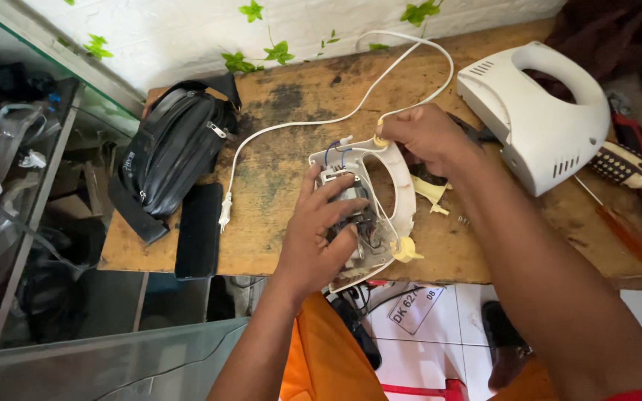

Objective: The person disassembles a white handheld appliance, removing the motor and internal components from the plastic casing. They manipulate the internal wiring and yellow plastic parts, then separate the motor assembly from the main body.

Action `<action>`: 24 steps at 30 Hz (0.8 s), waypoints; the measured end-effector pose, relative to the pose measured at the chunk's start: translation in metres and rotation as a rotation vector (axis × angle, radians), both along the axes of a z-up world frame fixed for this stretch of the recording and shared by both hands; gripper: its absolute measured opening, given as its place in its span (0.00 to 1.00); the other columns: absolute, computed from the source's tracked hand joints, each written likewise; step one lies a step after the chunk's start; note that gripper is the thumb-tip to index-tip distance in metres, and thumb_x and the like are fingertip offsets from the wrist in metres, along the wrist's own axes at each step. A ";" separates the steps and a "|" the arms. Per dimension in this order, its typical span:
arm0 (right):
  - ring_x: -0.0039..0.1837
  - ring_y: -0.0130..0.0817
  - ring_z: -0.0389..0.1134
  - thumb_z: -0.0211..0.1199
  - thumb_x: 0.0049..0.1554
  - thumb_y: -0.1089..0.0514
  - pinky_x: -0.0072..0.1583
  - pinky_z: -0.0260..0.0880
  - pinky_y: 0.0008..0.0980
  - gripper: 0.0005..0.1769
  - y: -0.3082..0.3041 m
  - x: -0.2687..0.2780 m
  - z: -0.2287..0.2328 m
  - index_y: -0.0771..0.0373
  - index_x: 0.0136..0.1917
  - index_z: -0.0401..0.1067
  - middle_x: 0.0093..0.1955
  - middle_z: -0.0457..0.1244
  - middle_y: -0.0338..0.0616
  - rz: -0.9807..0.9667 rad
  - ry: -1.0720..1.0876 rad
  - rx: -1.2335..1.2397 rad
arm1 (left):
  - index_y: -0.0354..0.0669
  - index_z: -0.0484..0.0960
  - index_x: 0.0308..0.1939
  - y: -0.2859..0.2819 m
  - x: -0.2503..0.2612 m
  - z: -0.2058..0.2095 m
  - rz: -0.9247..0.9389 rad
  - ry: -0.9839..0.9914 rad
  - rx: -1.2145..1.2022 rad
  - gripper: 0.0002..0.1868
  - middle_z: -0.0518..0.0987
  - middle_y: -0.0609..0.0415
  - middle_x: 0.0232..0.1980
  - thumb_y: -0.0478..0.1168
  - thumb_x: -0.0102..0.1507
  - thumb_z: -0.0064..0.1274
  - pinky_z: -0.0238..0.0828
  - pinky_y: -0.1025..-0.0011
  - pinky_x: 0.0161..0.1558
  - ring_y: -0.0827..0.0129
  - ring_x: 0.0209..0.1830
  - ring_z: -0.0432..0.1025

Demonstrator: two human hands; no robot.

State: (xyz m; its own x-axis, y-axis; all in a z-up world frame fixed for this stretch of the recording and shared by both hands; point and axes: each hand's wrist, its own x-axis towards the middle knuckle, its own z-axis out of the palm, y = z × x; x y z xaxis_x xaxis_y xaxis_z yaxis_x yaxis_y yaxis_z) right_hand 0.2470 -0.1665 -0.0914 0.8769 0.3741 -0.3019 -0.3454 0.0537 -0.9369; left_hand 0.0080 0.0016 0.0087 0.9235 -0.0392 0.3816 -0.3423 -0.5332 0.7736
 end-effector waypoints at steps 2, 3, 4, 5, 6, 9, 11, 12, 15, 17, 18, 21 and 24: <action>0.32 0.34 0.72 0.69 0.51 0.60 0.35 0.77 0.33 0.03 0.000 -0.002 0.003 0.60 0.36 0.77 0.31 0.67 0.46 0.004 -0.024 -0.010 | 0.53 0.86 0.55 0.000 0.001 0.001 0.005 0.009 0.017 0.19 0.75 0.46 0.70 0.43 0.62 0.49 0.45 0.35 0.75 0.24 0.81 0.42; 0.32 0.34 0.72 0.69 0.51 0.60 0.35 0.77 0.33 0.03 -0.001 -0.003 0.005 0.60 0.35 0.77 0.30 0.66 0.46 0.001 -0.051 -0.023 | 0.53 0.86 0.55 -0.001 0.002 0.002 0.004 0.015 0.031 0.19 0.74 0.45 0.70 0.43 0.62 0.49 0.46 0.34 0.75 0.23 0.81 0.42; 0.32 0.34 0.72 0.69 0.51 0.60 0.35 0.77 0.33 0.03 -0.001 -0.005 0.003 0.60 0.35 0.77 0.30 0.66 0.46 0.000 -0.050 -0.020 | 0.53 0.86 0.55 -0.001 0.001 0.004 0.003 0.016 0.034 0.19 0.74 0.45 0.70 0.43 0.62 0.49 0.46 0.34 0.75 0.23 0.81 0.42; 0.32 0.33 0.72 0.69 0.51 0.59 0.36 0.78 0.33 0.03 0.000 -0.005 0.002 0.60 0.37 0.77 0.31 0.67 0.46 0.002 -0.033 -0.017 | 0.53 0.86 0.55 -0.001 0.001 0.007 0.001 0.034 0.019 0.19 0.75 0.45 0.70 0.43 0.62 0.50 0.45 0.34 0.75 0.23 0.81 0.41; 0.33 0.33 0.72 0.69 0.51 0.58 0.37 0.78 0.33 0.04 0.001 -0.004 0.001 0.60 0.38 0.77 0.32 0.68 0.46 0.003 -0.016 -0.013 | 0.53 0.86 0.55 -0.001 0.002 0.010 -0.001 0.053 0.003 0.19 0.75 0.46 0.70 0.43 0.61 0.51 0.45 0.33 0.74 0.22 0.81 0.39; 0.32 0.31 0.72 0.71 0.52 0.56 0.36 0.78 0.30 0.07 -0.005 -0.019 0.033 0.61 0.40 0.77 0.32 0.68 0.43 0.041 0.008 -0.021 | 0.50 0.89 0.48 -0.006 0.005 0.045 0.084 0.276 0.020 0.16 0.80 0.45 0.65 0.42 0.57 0.56 0.46 0.38 0.76 0.34 0.82 0.47; 0.32 0.32 0.72 0.72 0.52 0.56 0.37 0.78 0.31 0.08 -0.005 -0.014 0.024 0.62 0.40 0.76 0.33 0.68 0.44 0.039 0.013 -0.008 | 0.55 0.90 0.47 -0.001 0.018 0.052 0.189 0.320 0.002 0.15 0.83 0.51 0.60 0.44 0.58 0.56 0.55 0.45 0.74 0.45 0.77 0.59; 0.33 0.32 0.72 0.72 0.52 0.56 0.37 0.78 0.31 0.09 -0.005 -0.012 0.019 0.62 0.40 0.76 0.33 0.68 0.44 0.041 0.016 0.003 | 0.59 0.91 0.46 0.002 0.024 0.055 0.296 0.360 -0.019 0.13 0.86 0.57 0.55 0.47 0.59 0.57 0.63 0.52 0.72 0.55 0.71 0.71; 0.32 0.32 0.72 0.73 0.52 0.55 0.35 0.78 0.30 0.10 -0.007 -0.023 0.043 0.62 0.41 0.77 0.33 0.69 0.45 0.062 0.029 -0.016 | 0.65 0.89 0.46 0.019 0.058 0.038 0.434 0.250 0.107 0.12 0.85 0.62 0.48 0.53 0.60 0.59 0.74 0.63 0.61 0.62 0.59 0.77; 0.32 0.33 0.72 0.72 0.52 0.55 0.36 0.78 0.31 0.10 -0.011 -0.026 0.052 0.62 0.41 0.76 0.33 0.68 0.46 0.064 0.035 -0.033 | 0.60 0.90 0.47 0.028 0.087 0.025 0.413 0.283 0.011 0.14 0.86 0.59 0.45 0.50 0.59 0.59 0.76 0.64 0.54 0.64 0.52 0.79; 0.32 0.34 0.72 0.72 0.53 0.55 0.36 0.78 0.32 0.11 -0.013 -0.029 0.057 0.63 0.42 0.76 0.33 0.68 0.46 0.067 0.041 -0.048 | 0.56 0.90 0.48 0.033 0.101 0.018 0.392 0.315 -0.085 0.16 0.87 0.55 0.43 0.47 0.58 0.59 0.79 0.65 0.47 0.66 0.45 0.82; 0.34 0.39 0.73 0.70 0.55 0.55 0.38 0.79 0.37 0.10 -0.017 -0.029 0.064 0.64 0.43 0.76 0.34 0.69 0.49 0.088 0.067 -0.064 | 0.55 0.90 0.47 0.044 0.137 0.009 0.395 0.538 -0.135 0.17 0.85 0.55 0.36 0.51 0.57 0.59 0.76 0.65 0.44 0.66 0.40 0.79; 0.34 0.36 0.73 0.70 0.55 0.54 0.38 0.79 0.34 0.11 -0.018 -0.029 0.065 0.64 0.42 0.75 0.34 0.68 0.47 0.104 0.072 -0.045 | 0.49 0.90 0.38 0.036 0.150 0.017 0.307 0.649 -0.139 0.15 0.80 0.54 0.34 0.49 0.51 0.60 0.67 0.69 0.42 0.64 0.40 0.71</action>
